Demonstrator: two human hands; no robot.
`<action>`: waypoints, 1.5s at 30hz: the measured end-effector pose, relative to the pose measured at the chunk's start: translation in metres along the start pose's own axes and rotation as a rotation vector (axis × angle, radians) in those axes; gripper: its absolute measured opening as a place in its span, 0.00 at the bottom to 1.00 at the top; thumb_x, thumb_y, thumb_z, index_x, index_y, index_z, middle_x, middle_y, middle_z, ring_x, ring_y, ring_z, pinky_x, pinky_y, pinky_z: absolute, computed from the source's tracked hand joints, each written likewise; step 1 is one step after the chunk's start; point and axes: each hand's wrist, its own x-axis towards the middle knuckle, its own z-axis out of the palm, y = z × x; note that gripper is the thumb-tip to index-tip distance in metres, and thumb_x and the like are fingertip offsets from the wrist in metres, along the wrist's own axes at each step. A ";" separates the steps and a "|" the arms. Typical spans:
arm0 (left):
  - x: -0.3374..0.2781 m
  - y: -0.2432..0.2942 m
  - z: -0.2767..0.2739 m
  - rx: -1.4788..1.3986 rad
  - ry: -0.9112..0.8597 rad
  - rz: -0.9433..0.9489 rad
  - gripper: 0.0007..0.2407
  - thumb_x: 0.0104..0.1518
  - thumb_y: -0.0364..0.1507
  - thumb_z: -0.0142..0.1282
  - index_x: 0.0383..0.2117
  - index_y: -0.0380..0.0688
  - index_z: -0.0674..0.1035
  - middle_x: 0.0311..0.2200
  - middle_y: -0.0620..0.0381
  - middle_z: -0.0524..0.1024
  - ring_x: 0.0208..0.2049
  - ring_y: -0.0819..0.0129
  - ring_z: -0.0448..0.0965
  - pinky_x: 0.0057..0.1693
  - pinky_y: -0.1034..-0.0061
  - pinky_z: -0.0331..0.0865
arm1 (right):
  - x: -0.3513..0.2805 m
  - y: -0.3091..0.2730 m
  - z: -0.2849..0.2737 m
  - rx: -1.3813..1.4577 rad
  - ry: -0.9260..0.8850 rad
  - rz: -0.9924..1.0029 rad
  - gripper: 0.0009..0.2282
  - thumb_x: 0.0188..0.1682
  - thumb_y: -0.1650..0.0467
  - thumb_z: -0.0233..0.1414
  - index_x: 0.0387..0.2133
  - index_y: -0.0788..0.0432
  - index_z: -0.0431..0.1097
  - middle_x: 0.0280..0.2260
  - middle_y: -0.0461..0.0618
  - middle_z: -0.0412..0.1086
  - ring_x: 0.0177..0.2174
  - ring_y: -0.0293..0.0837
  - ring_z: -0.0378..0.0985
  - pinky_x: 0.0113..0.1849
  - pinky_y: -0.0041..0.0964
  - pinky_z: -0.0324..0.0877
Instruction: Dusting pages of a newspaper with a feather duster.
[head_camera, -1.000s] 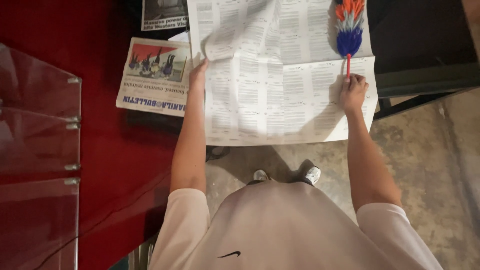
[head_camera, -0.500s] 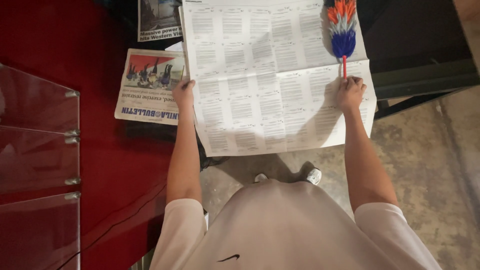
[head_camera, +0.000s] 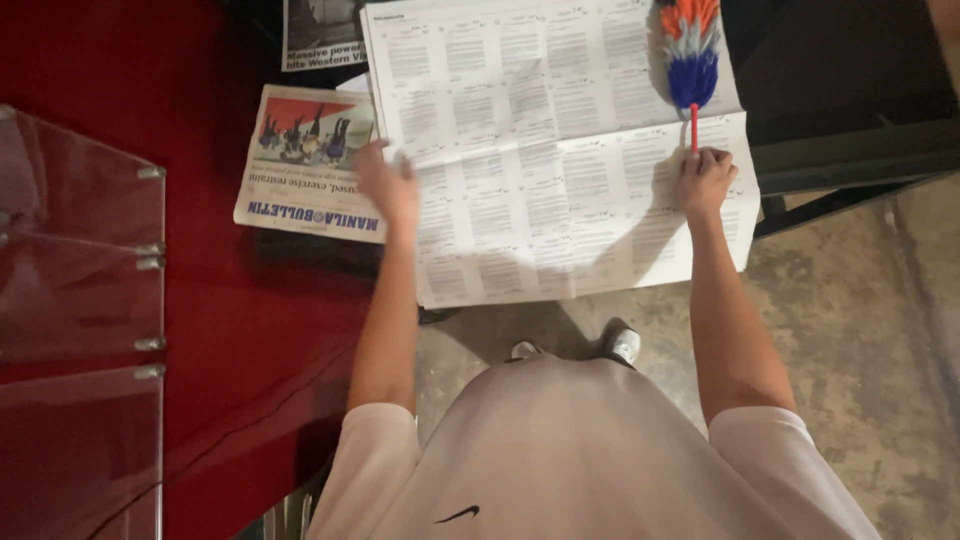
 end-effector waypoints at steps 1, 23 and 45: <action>-0.012 0.017 0.001 0.006 0.002 -0.005 0.16 0.51 0.25 0.65 0.46 0.46 0.74 0.49 0.49 0.73 0.56 0.52 0.73 0.61 0.54 0.63 | -0.003 -0.006 -0.001 0.002 -0.006 -0.003 0.15 0.61 0.68 0.45 0.45 0.71 0.74 0.52 0.64 0.63 0.49 0.62 0.59 0.53 0.53 0.58; -0.157 0.118 0.171 -0.812 -0.476 -0.523 0.10 0.70 0.33 0.41 0.40 0.41 0.72 0.26 0.54 0.76 0.22 0.64 0.78 0.30 0.66 0.73 | -0.003 -0.012 0.018 0.099 -0.287 -0.483 0.16 0.56 0.67 0.50 0.53 0.65 0.65 0.54 0.63 0.65 0.53 0.63 0.67 0.54 0.53 0.63; -0.164 0.149 0.089 -0.681 -0.385 -0.505 0.10 0.72 0.34 0.41 0.44 0.42 0.73 0.22 0.56 0.70 0.21 0.67 0.68 0.28 0.70 0.64 | 0.146 -0.037 -0.099 0.541 -0.197 -0.319 0.10 0.56 0.75 0.59 0.49 0.67 0.73 0.40 0.57 0.78 0.39 0.43 0.81 0.42 0.39 0.74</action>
